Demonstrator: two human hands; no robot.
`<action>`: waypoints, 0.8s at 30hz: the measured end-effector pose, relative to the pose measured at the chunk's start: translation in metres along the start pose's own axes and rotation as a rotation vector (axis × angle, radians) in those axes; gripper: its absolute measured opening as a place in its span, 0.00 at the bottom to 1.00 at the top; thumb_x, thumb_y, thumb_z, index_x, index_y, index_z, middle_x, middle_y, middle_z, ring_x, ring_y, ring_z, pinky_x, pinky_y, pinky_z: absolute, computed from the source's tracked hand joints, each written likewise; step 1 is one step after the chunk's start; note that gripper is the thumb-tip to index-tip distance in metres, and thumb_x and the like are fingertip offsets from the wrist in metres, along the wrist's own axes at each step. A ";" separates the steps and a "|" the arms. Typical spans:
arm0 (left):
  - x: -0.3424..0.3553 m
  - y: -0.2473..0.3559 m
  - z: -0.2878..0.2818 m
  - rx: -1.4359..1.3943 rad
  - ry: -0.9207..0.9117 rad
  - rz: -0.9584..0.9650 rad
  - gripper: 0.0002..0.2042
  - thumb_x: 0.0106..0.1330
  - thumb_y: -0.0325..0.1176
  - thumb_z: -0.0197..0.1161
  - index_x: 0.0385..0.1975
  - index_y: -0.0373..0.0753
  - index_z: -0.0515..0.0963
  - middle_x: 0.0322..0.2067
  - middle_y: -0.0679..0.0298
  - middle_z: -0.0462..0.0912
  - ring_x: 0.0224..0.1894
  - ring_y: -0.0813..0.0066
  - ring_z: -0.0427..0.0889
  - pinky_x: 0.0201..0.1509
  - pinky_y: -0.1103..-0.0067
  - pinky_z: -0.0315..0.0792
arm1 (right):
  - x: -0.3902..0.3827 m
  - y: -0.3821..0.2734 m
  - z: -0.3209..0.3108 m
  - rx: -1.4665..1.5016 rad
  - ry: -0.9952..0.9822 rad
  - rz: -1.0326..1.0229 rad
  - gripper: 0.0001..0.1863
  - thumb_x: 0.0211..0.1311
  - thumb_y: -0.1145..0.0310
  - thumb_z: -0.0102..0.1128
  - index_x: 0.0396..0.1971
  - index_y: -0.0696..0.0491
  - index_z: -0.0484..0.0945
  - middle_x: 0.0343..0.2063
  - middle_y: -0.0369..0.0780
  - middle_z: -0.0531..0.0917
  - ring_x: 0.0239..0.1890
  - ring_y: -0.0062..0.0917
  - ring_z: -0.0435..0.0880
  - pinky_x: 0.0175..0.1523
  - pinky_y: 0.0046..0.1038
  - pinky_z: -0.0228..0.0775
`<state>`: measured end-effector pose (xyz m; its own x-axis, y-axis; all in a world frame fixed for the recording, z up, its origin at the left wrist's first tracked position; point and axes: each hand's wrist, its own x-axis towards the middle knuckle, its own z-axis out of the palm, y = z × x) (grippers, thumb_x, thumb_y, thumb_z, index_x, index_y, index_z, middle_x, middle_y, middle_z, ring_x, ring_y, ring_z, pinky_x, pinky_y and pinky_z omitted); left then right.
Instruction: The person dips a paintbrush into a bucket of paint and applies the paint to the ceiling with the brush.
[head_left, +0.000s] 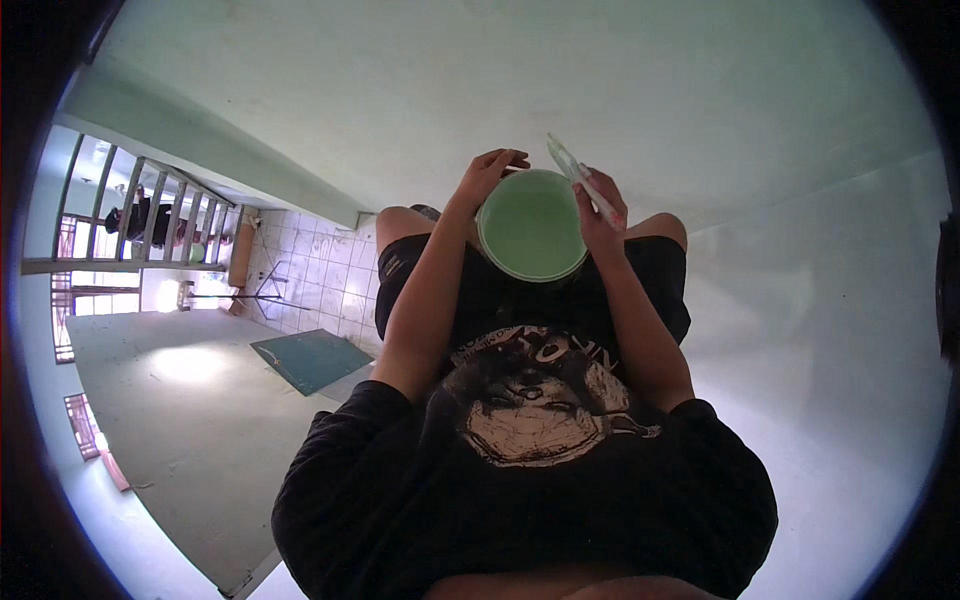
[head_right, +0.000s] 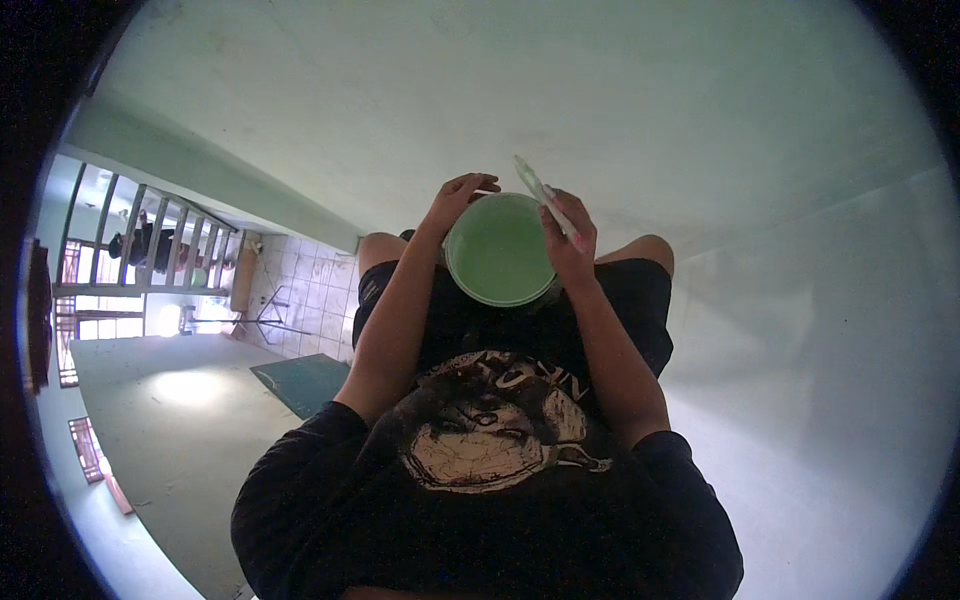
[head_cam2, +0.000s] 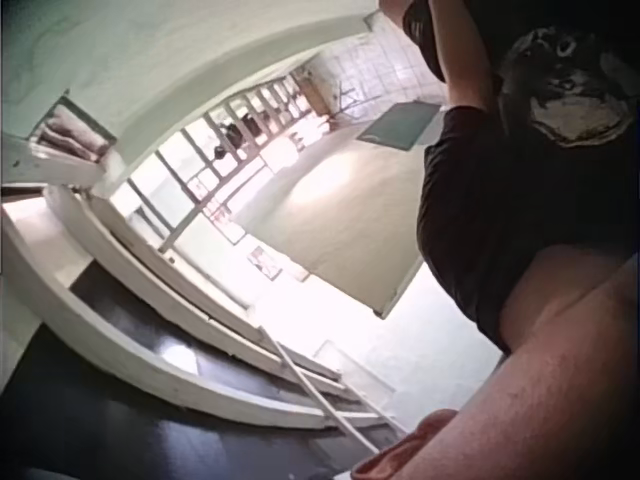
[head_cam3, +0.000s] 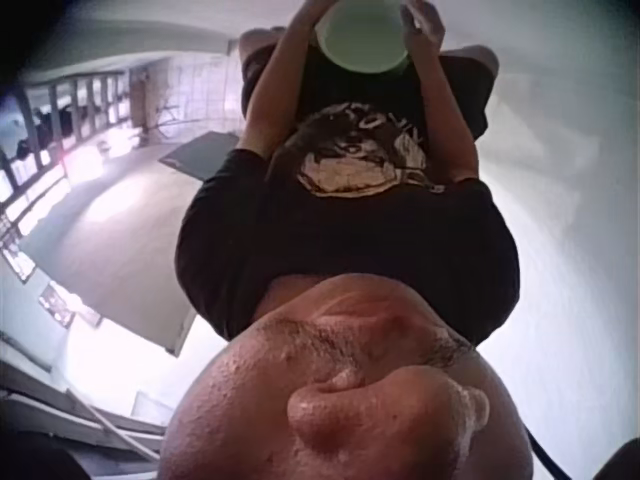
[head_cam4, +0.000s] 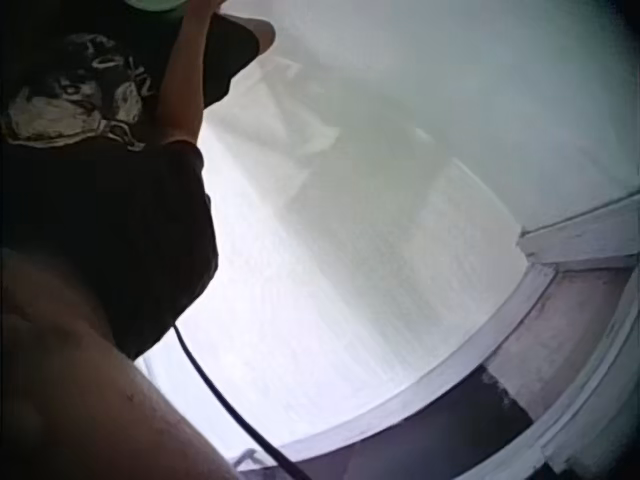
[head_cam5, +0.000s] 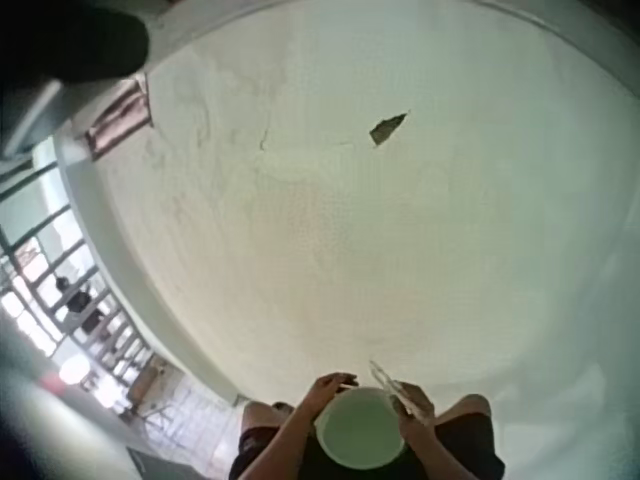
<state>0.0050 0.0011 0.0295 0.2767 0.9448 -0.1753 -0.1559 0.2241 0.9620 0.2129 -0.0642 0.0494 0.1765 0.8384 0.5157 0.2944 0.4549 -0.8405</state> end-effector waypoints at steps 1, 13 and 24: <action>0.000 -0.006 0.000 0.014 -0.005 0.006 0.17 0.71 0.39 0.47 0.47 0.31 0.75 0.42 0.56 0.81 0.43 0.68 0.80 0.45 0.77 0.75 | -0.002 0.005 0.000 0.002 -0.013 -0.170 0.10 0.57 0.79 0.59 0.40 0.59 0.77 0.39 0.45 0.81 0.42 0.30 0.81 0.47 0.26 0.73; -0.004 -0.027 -0.009 0.264 0.028 0.207 0.20 0.71 0.42 0.48 0.57 0.36 0.69 0.55 0.61 0.73 0.57 0.66 0.71 0.58 0.69 0.67 | -0.019 0.014 0.002 -0.109 -0.013 -0.173 0.13 0.53 0.81 0.62 0.40 0.58 0.76 0.40 0.46 0.80 0.44 0.37 0.80 0.47 0.30 0.73; 0.007 -0.028 0.000 0.092 -0.124 0.032 0.18 0.71 0.40 0.49 0.52 0.33 0.73 0.43 0.58 0.80 0.43 0.71 0.79 0.47 0.77 0.73 | -0.012 0.022 -0.001 -0.171 0.023 -0.112 0.12 0.54 0.80 0.62 0.40 0.58 0.76 0.37 0.46 0.80 0.41 0.35 0.81 0.44 0.28 0.73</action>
<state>0.0113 0.0018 0.0017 0.3893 0.9129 -0.1226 -0.0808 0.1664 0.9827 0.2185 -0.0646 0.0249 0.1549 0.7772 0.6099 0.4680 0.4860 -0.7381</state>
